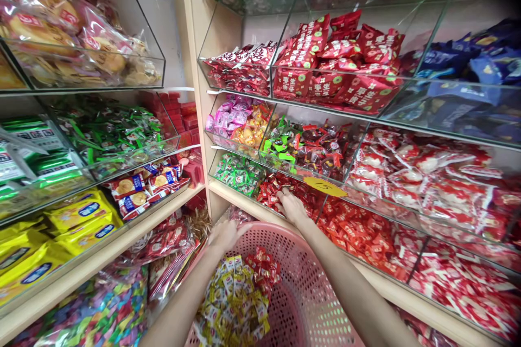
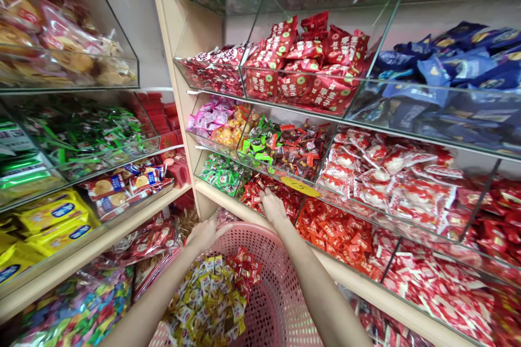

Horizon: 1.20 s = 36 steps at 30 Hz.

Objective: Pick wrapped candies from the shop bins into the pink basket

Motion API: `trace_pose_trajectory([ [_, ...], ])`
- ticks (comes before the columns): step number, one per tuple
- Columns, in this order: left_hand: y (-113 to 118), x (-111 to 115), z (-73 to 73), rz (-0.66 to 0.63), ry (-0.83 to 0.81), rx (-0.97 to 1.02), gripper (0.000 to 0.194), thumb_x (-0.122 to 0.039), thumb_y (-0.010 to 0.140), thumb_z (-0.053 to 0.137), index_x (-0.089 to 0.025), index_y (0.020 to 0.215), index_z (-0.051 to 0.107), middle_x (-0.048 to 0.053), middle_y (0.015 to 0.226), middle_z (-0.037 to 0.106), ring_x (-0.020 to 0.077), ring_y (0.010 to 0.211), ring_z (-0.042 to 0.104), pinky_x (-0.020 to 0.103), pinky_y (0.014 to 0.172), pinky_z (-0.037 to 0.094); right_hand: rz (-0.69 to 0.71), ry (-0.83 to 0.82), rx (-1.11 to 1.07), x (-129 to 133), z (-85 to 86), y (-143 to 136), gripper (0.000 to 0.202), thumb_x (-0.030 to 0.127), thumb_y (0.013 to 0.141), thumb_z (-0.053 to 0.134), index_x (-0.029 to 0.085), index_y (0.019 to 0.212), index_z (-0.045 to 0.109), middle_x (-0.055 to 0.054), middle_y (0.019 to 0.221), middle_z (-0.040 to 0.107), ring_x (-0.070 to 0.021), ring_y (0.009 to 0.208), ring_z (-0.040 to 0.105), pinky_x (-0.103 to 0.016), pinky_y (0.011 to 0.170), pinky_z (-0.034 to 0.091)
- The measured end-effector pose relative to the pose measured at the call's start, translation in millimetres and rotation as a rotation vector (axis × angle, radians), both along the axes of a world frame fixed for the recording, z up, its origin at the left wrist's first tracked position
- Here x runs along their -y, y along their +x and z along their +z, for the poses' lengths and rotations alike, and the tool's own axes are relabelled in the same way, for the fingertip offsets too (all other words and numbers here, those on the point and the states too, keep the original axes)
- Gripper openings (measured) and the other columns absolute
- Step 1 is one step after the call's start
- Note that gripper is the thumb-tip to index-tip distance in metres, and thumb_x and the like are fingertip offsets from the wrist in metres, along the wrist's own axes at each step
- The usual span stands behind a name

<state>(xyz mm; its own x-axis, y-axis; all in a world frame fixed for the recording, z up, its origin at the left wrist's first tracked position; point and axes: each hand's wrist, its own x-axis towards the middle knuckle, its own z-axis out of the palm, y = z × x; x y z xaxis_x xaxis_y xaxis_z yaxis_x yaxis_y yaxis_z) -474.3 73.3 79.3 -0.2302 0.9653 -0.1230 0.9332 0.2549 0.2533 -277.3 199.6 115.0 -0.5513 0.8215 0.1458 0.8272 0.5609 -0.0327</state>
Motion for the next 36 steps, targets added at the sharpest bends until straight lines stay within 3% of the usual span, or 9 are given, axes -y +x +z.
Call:
trace_pose_trajectory([
  [4, 0.0, -0.5, 0.4, -0.006, 0.007, -0.014, 0.082, -0.075, 0.074, 0.009, -0.017, 0.086, 0.066, 0.016, 0.092, 0.067, 0.0292, 0.092, 0.061, 0.037, 0.078, 0.045, -0.017, 0.065, -0.124, 13.4, 15.6, 1.9, 0.023, 0.029, 0.088, 0.038, 0.020, 0.105, 0.050, -0.008, 0.105, 0.050, -0.0167, 0.092, 0.053, -0.024, 0.068, 0.039],
  [8, 1.1, -3.1, -1.0, -0.004, -0.018, -0.033, 0.083, -0.076, 0.074, 0.011, -0.015, 0.085, 0.066, 0.017, 0.091, 0.067, 0.0304, 0.091, 0.062, 0.037, 0.078, 0.045, 0.040, 0.092, -0.315, 49.4, 22.4, 7.5, 0.032, 0.037, 0.090, 0.034, 0.020, 0.113, 0.048, -0.007, 0.105, 0.052, -0.0162, 0.087, 0.055, -0.026, 0.073, 0.042],
  [10, 2.1, -3.6, -1.8, -0.006, -0.017, -0.038, 0.084, -0.076, 0.073, 0.011, -0.015, 0.085, 0.066, 0.017, 0.091, 0.067, 0.0306, 0.091, 0.062, 0.037, 0.078, 0.045, 0.134, 0.012, -0.340, 72.9, 14.0, 11.6, 0.032, 0.039, 0.090, 0.034, 0.021, 0.113, 0.048, -0.006, 0.103, 0.055, -0.0158, 0.085, 0.056, -0.026, 0.074, 0.042],
  [13, 3.3, -3.1, -2.8, -0.002, -0.006, -0.044, 0.084, -0.076, 0.073, 0.011, -0.015, 0.087, 0.066, 0.018, 0.093, 0.067, 0.0301, 0.091, 0.062, 0.037, 0.077, 0.045, 0.283, -0.185, -0.190, 103.1, -12.2, 18.8, 0.026, 0.035, 0.088, 0.039, 0.023, 0.106, 0.053, -0.005, 0.101, 0.058, -0.0166, 0.087, 0.057, -0.026, 0.074, 0.043],
  [18, 3.5, -1.6, -2.2, -0.011, -0.003, -0.063, 0.083, -0.075, 0.074, 0.011, -0.017, 0.091, 0.066, 0.017, 0.094, 0.067, 0.0303, 0.092, 0.061, 0.039, 0.078, 0.045, 0.312, -0.305, 0.117, 124.9, -52.8, 24.9, 0.021, 0.025, 0.080, 0.049, 0.018, 0.099, 0.057, -0.009, 0.100, 0.062, -0.0210, 0.091, 0.059, -0.029, 0.074, 0.044],
  [25, 3.5, 0.1, 2.2, -0.004, -0.001, -0.031, 0.082, -0.076, 0.073, 0.012, -0.017, 0.089, 0.066, 0.016, 0.094, 0.067, 0.0293, 0.093, 0.061, 0.036, 0.078, 0.045, 0.286, -0.283, 0.222, 128.9, -62.4, 14.2, 0.021, 0.023, 0.081, 0.051, 0.016, 0.100, 0.057, -0.011, 0.097, 0.064, -0.0227, 0.091, 0.060, -0.029, 0.075, 0.044],
  [29, 4.0, 0.5, 3.5, 0.002, -0.002, -0.006, 0.081, -0.076, 0.074, 0.012, -0.018, 0.088, 0.066, 0.016, 0.095, 0.066, 0.0293, 0.094, 0.061, 0.036, 0.079, 0.044, 0.269, -0.255, 0.154, 126.3, -52.8, 10.0, 0.023, 0.035, 0.084, 0.051, 0.018, 0.098, 0.057, -0.010, 0.097, 0.064, -0.0227, 0.089, 0.061, -0.029, 0.073, 0.043],
  [33, 4.2, 0.3, 2.4, 0.011, 0.000, -0.008, 0.081, -0.076, 0.073, 0.011, -0.018, 0.089, 0.066, 0.017, 0.097, 0.066, 0.0287, 0.095, 0.060, 0.037, 0.081, 0.043, 0.216, -0.180, -0.033, 106.6, -20.5, 10.3, 0.027, 0.041, 0.088, 0.040, 0.020, 0.091, 0.056, -0.007, 0.093, 0.065, -0.0192, 0.084, 0.062, -0.026, 0.068, 0.041],
  [36, 3.3, -0.2, 0.7, 0.010, 0.003, -0.020, 0.083, -0.077, 0.072, 0.010, -0.017, 0.088, 0.066, 0.017, 0.096, 0.066, 0.0298, 0.095, 0.060, 0.038, 0.081, 0.043, 0.091, -0.108, -0.161, 79.2, 4.7, 13.1, 0.028, 0.042, 0.089, 0.037, 0.021, 0.095, 0.054, -0.006, 0.092, 0.065, -0.0175, 0.082, 0.061, -0.024, 0.067, 0.039],
])
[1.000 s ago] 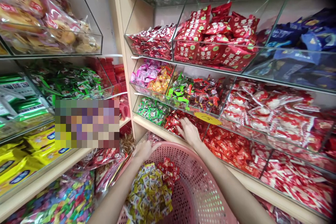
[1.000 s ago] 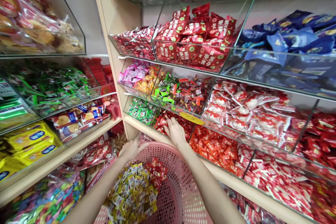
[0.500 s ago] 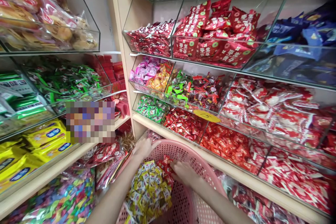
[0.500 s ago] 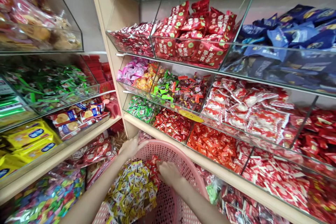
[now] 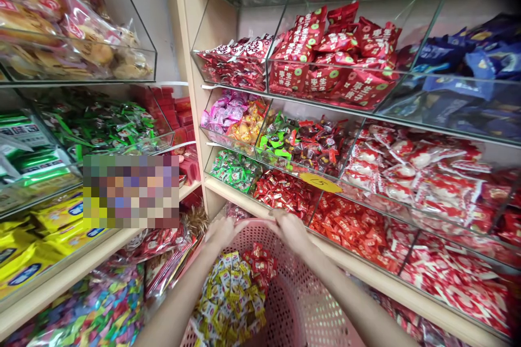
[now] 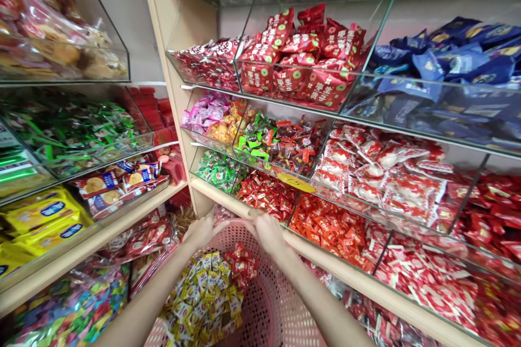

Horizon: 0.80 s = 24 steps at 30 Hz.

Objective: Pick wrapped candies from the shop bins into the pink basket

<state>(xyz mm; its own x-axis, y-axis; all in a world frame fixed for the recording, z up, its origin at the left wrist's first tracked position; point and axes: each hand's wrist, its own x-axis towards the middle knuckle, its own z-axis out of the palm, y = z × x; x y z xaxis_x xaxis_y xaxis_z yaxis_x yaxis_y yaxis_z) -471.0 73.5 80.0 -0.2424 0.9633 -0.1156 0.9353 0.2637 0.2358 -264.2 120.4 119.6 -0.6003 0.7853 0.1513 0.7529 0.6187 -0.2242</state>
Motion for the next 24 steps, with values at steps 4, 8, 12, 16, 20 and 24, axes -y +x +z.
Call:
trace_pose_trajectory([
  [4, -2.0, -0.8, -1.6, -0.010, -0.003, -0.003, 0.084, -0.077, 0.072, 0.009, -0.017, 0.088, 0.066, 0.017, 0.093, 0.067, 0.0314, 0.092, 0.061, 0.040, 0.079, 0.044, -0.244, 0.036, 0.022, -36.6, 12.7, 3.6, 0.032, 0.042, 0.087, 0.041, 0.020, 0.111, 0.046, -0.008, 0.091, 0.065, -0.0214, 0.082, 0.062, -0.026, 0.062, 0.037],
  [8, -2.4, -0.5, -2.4, -0.018, 0.014, -0.012, 0.084, -0.077, 0.072, 0.009, -0.018, 0.088, 0.066, 0.017, 0.091, 0.067, 0.0309, 0.090, 0.062, 0.039, 0.077, 0.045, -0.347, -0.019, 0.119, -58.6, 6.0, 3.8, 0.040, 0.038, 0.084, 0.047, 0.017, 0.118, 0.042, -0.012, 0.093, 0.065, -0.0250, 0.087, 0.062, -0.028, 0.062, 0.037],
  [12, -1.5, 0.3, -1.3, -0.003, 0.021, -0.015, 0.084, -0.077, 0.072, 0.009, -0.017, 0.087, 0.067, 0.017, 0.091, 0.067, 0.0295, 0.091, 0.062, 0.036, 0.078, 0.045, -0.392, -0.053, 0.122, -67.6, -2.8, 4.1, 0.041, 0.038, 0.084, 0.048, 0.019, 0.119, 0.040, -0.012, 0.094, 0.064, -0.0229, 0.088, 0.062, -0.027, 0.064, 0.037],
  [16, -1.7, 0.0, 0.2, -0.004, 0.010, -0.004, 0.082, -0.077, 0.073, 0.012, -0.018, 0.087, 0.067, 0.016, 0.093, 0.067, 0.0301, 0.092, 0.061, 0.037, 0.078, 0.045, -0.396, -0.086, 0.102, -70.7, -5.9, 6.8, 0.038, 0.035, 0.083, 0.048, 0.020, 0.118, 0.042, -0.012, 0.094, 0.064, -0.0233, 0.087, 0.062, -0.028, 0.063, 0.037],
  [20, -2.7, -1.3, -1.4, -0.008, 0.002, 0.006, 0.079, -0.075, 0.074, 0.014, -0.017, 0.087, 0.066, 0.016, 0.092, 0.067, 0.0307, 0.092, 0.061, 0.038, 0.079, 0.045, -0.426, -0.143, 0.063, -72.6, -4.9, 8.3, 0.038, 0.036, 0.081, 0.050, 0.020, 0.115, 0.044, -0.012, 0.096, 0.063, -0.0235, 0.089, 0.061, -0.027, 0.063, 0.038],
  [24, -2.9, -1.5, -3.0, -0.010, -0.006, -0.009, 0.078, -0.073, 0.075, 0.014, -0.016, 0.087, 0.065, 0.016, 0.094, 0.066, 0.0306, 0.092, 0.061, 0.038, 0.078, 0.045, -0.466, -0.169, 0.048, -73.9, -3.6, 7.5, 0.036, 0.039, 0.081, 0.049, 0.019, 0.112, 0.046, -0.012, 0.099, 0.063, -0.0234, 0.090, 0.061, -0.028, 0.063, 0.039],
])
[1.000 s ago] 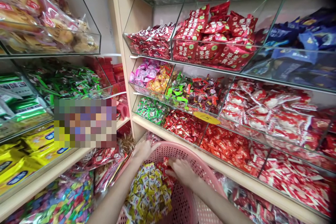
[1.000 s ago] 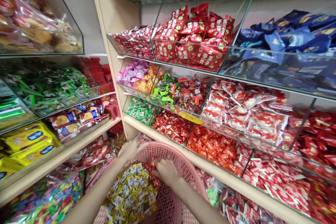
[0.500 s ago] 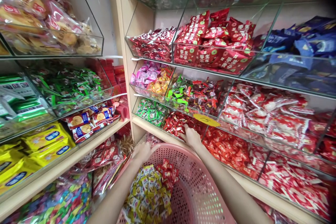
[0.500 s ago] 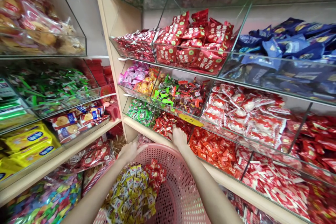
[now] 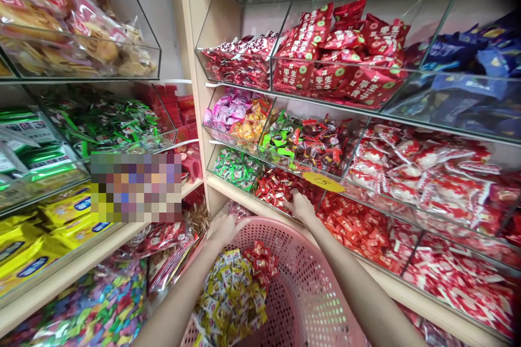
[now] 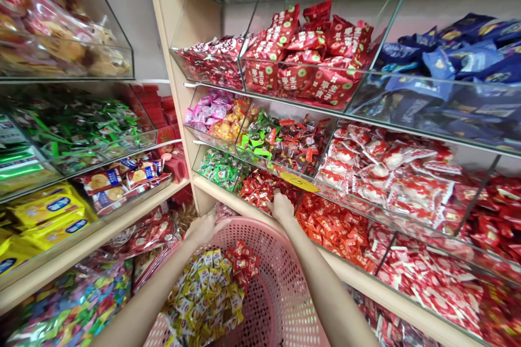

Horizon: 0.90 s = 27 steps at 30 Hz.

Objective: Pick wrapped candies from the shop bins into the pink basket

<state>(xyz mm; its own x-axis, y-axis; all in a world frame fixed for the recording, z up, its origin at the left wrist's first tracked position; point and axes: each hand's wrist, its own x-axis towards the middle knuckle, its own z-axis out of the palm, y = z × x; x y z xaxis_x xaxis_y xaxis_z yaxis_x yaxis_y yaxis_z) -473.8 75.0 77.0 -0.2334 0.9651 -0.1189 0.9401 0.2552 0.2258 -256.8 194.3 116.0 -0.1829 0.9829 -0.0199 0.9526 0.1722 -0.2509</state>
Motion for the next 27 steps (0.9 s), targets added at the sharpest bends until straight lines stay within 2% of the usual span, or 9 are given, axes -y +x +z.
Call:
trace_pose_trajectory([
  [14, 0.2, 1.0, -1.0, 0.005, -0.002, 0.009, 0.079, -0.075, 0.074, 0.015, -0.016, 0.088, 0.065, 0.016, 0.095, 0.066, 0.0288, 0.092, 0.061, 0.037, 0.080, 0.044, -0.032, -0.011, 0.038, 1.2, 3.5, -3.6, 0.035, 0.040, 0.080, 0.049, 0.018, 0.108, 0.048, -0.013, 0.099, 0.064, -0.0249, 0.090, 0.061, -0.029, 0.065, 0.041],
  [20, -0.3, -1.0, -3.1, 0.008, -0.001, 0.019, 0.080, -0.076, 0.073, 0.014, -0.017, 0.087, 0.066, 0.016, 0.095, 0.066, 0.0296, 0.094, 0.061, 0.038, 0.081, 0.043, -0.031, -0.048, -0.008, 2.1, 7.0, -4.8, 0.037, 0.041, 0.075, 0.055, 0.021, 0.105, 0.050, -0.010, 0.099, 0.064, -0.0238, 0.090, 0.061, -0.028, 0.063, 0.040],
  [27, -0.1, 0.4, -1.8, 0.011, 0.000, 0.012, 0.083, -0.077, 0.072, 0.010, -0.016, 0.085, 0.065, 0.017, 0.092, 0.067, 0.0309, 0.092, 0.061, 0.040, 0.079, 0.044, 0.001, -0.019, -0.010, 3.1, 5.8, -4.1, 0.034, 0.035, 0.076, 0.052, 0.022, 0.108, 0.051, -0.010, 0.098, 0.064, -0.0230, 0.090, 0.061, -0.027, 0.063, 0.039],
])
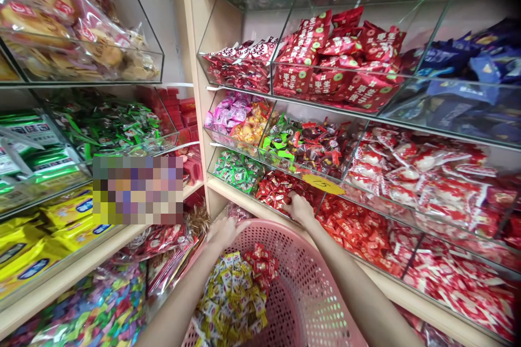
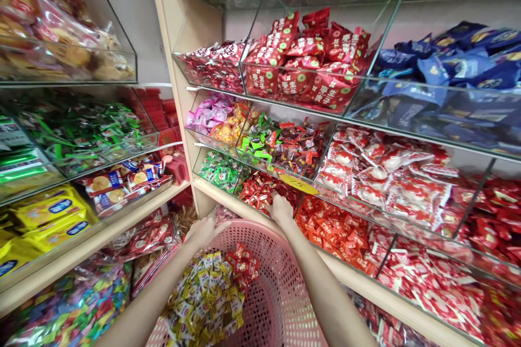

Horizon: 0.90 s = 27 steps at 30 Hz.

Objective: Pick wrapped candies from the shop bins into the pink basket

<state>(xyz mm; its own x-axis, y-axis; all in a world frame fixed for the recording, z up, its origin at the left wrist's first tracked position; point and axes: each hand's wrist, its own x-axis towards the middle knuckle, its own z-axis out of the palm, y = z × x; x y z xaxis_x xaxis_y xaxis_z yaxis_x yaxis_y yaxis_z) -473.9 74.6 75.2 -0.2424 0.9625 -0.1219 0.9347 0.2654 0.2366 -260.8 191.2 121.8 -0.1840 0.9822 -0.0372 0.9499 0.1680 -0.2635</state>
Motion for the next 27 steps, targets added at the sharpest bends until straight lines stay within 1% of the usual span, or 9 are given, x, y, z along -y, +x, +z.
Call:
trace_pose_trajectory([
  [7, -0.3, 0.0, -0.6, 0.006, 0.005, -0.012, 0.083, -0.077, 0.072, 0.010, -0.015, 0.085, 0.065, 0.018, 0.090, 0.067, 0.0312, 0.090, 0.062, 0.040, 0.078, 0.045, -0.014, -0.028, -0.029, -4.5, -4.5, 0.8, 0.044, 0.034, 0.073, 0.057, 0.022, 0.115, 0.049, -0.009, 0.100, 0.064, -0.0213, 0.088, 0.061, -0.026, 0.061, 0.038],
  [10, -0.8, -0.3, -0.7, 0.010, 0.004, -0.012, 0.082, -0.077, 0.072, 0.012, -0.015, 0.085, 0.064, 0.017, 0.090, 0.067, 0.0308, 0.090, 0.062, 0.039, 0.079, 0.045, -0.006, -0.039, -0.051, -8.3, -6.5, 2.4, 0.043, 0.034, 0.072, 0.059, 0.023, 0.113, 0.050, -0.007, 0.097, 0.064, -0.0199, 0.086, 0.061, -0.024, 0.059, 0.036],
  [13, -1.2, -0.7, -0.8, 0.012, 0.010, -0.012, 0.082, -0.077, 0.072, 0.013, -0.015, 0.086, 0.064, 0.017, 0.091, 0.067, 0.0305, 0.091, 0.062, 0.038, 0.079, 0.045, -0.002, -0.004, -0.075, -8.1, -3.2, 3.2, 0.041, 0.035, 0.073, 0.058, 0.022, 0.110, 0.051, -0.007, 0.092, 0.065, -0.0188, 0.082, 0.060, -0.023, 0.057, 0.034],
  [16, -1.5, -1.4, -2.3, 0.008, 0.011, -0.013, 0.082, -0.077, 0.073, 0.013, -0.014, 0.086, 0.064, 0.017, 0.092, 0.067, 0.0303, 0.090, 0.062, 0.037, 0.078, 0.045, 0.028, 0.082, -0.119, 4.1, 6.4, -0.6, 0.042, 0.038, 0.074, 0.057, 0.021, 0.112, 0.050, -0.005, 0.084, 0.065, -0.0179, 0.076, 0.060, -0.023, 0.055, 0.032],
  [19, -1.9, -1.9, -5.6, 0.003, 0.013, -0.013, 0.081, -0.076, 0.073, 0.013, -0.015, 0.084, 0.065, 0.016, 0.091, 0.067, 0.0293, 0.090, 0.062, 0.037, 0.077, 0.045, 0.136, 0.119, -0.201, 33.0, 11.5, -10.4, 0.041, 0.041, 0.078, 0.053, 0.023, 0.113, 0.048, -0.001, 0.073, 0.063, -0.0161, 0.069, 0.059, -0.022, 0.054, 0.031],
  [21, -2.1, -2.0, -7.7, -0.001, 0.019, -0.012, 0.082, -0.077, 0.073, 0.012, -0.016, 0.085, 0.065, 0.016, 0.091, 0.067, 0.0294, 0.090, 0.062, 0.037, 0.077, 0.045, 0.253, 0.084, -0.227, 57.9, 5.1, -18.8, 0.038, 0.042, 0.079, 0.052, 0.024, 0.112, 0.048, 0.000, 0.072, 0.063, -0.0153, 0.068, 0.058, -0.022, 0.054, 0.032],
  [23, -2.0, -2.1, -8.7, -0.005, 0.026, -0.014, 0.082, -0.077, 0.072, 0.012, -0.016, 0.086, 0.065, 0.016, 0.092, 0.067, 0.0300, 0.091, 0.062, 0.037, 0.076, 0.046, 0.352, 0.003, -0.176, 81.1, -9.8, -27.2, 0.035, 0.041, 0.077, 0.054, 0.023, 0.107, 0.051, -0.001, 0.078, 0.065, -0.0159, 0.073, 0.060, -0.022, 0.057, 0.034],
  [25, -1.4, -1.9, -8.2, -0.001, 0.027, -0.018, 0.082, -0.077, 0.072, 0.012, -0.016, 0.087, 0.065, 0.017, 0.093, 0.067, 0.0302, 0.092, 0.061, 0.037, 0.077, 0.045, 0.402, -0.079, -0.062, 97.9, -28.7, -35.0, 0.035, 0.039, 0.074, 0.059, 0.022, 0.103, 0.054, -0.004, 0.088, 0.065, -0.0183, 0.081, 0.061, -0.023, 0.062, 0.037],
  [27, -0.6, -1.5, -6.2, 0.010, 0.019, -0.018, 0.081, -0.077, 0.072, 0.014, -0.016, 0.086, 0.065, 0.017, 0.094, 0.067, 0.0297, 0.093, 0.061, 0.036, 0.078, 0.045, 0.409, -0.131, 0.048, 106.9, -45.6, -42.0, 0.035, 0.038, 0.072, 0.061, 0.020, 0.102, 0.055, -0.006, 0.094, 0.065, -0.0206, 0.088, 0.060, -0.025, 0.067, 0.039],
])
